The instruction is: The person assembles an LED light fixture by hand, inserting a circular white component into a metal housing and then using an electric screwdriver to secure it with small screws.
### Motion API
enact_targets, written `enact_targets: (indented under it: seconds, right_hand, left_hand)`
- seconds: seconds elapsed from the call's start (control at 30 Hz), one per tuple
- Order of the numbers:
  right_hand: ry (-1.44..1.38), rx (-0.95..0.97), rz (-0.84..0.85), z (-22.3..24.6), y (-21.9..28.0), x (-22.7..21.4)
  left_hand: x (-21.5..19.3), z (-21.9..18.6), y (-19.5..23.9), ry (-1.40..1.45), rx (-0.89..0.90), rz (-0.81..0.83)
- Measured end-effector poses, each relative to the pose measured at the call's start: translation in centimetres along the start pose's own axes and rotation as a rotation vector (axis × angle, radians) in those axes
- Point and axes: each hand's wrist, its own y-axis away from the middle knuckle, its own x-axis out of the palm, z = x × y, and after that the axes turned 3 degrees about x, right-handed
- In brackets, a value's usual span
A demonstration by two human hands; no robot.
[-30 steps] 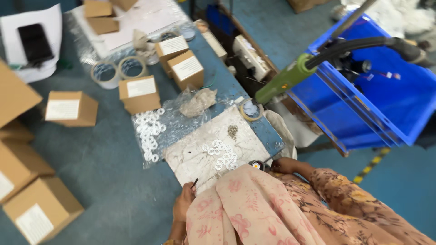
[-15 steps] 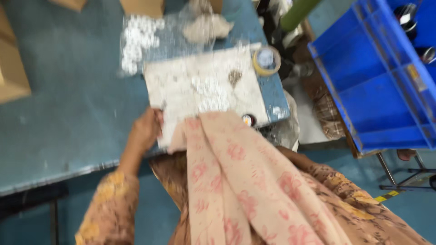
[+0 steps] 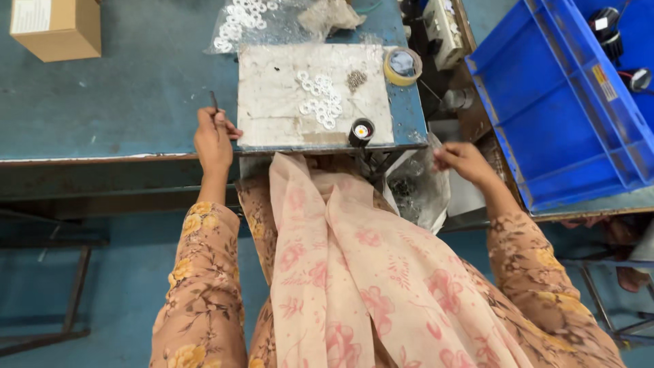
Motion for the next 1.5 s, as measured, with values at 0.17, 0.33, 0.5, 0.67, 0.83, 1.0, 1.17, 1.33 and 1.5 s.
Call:
enact_targets:
  seconds: [0.17,0.33,0.5,0.67,0.83,1.0,1.17,1.33,1.5]
  right_hand:
    - [0.119,-0.378,-0.328,10.7,2.2,0.5]
    - [0.919,-1.086,-0.552,22.8,-0.4,-0.7]
    - [1.706,-1.364,-0.548,30.8,-11.5,-1.6]
    - [2.260,-0.633,-0.329,32.4,-18.9,-0.5]
    - [2.281,-0.717,-0.158,32.0,-19.0,-2.4]
    - [1.869,-1.087,-0.125,35.4,-11.4,-1.5]
    - [1.588,-1.364,-0.124,39.5,-3.3,-1.3]
    - [1.539,-1.464,0.133,40.8,-0.1,0.0]
    - [1.426,-1.619,0.087,40.0,-0.3,0.8]
  left_hand:
    - [0.1,0.2,0.7,0.117,-0.006,-0.084]
    - [0.4,0.0,0.0,0.030,-0.077,-0.097]
    - [0.5,-0.3,0.2,-0.001,-0.114,-0.134]
    - [-0.1,1.2,-0.3,0.134,-0.209,-0.125]
    - [-0.1,0.1,-3.7,0.242,-0.319,-0.141]
    - [10.4,-7.5,-4.3,0.506,-0.174,0.305]
    - [15.2,-17.4,1.3,0.510,-0.161,0.497]
    - [14.6,-21.6,3.0,0.571,-0.221,0.534]
    - [13.6,-22.2,5.2,0.583,-0.260,0.489]
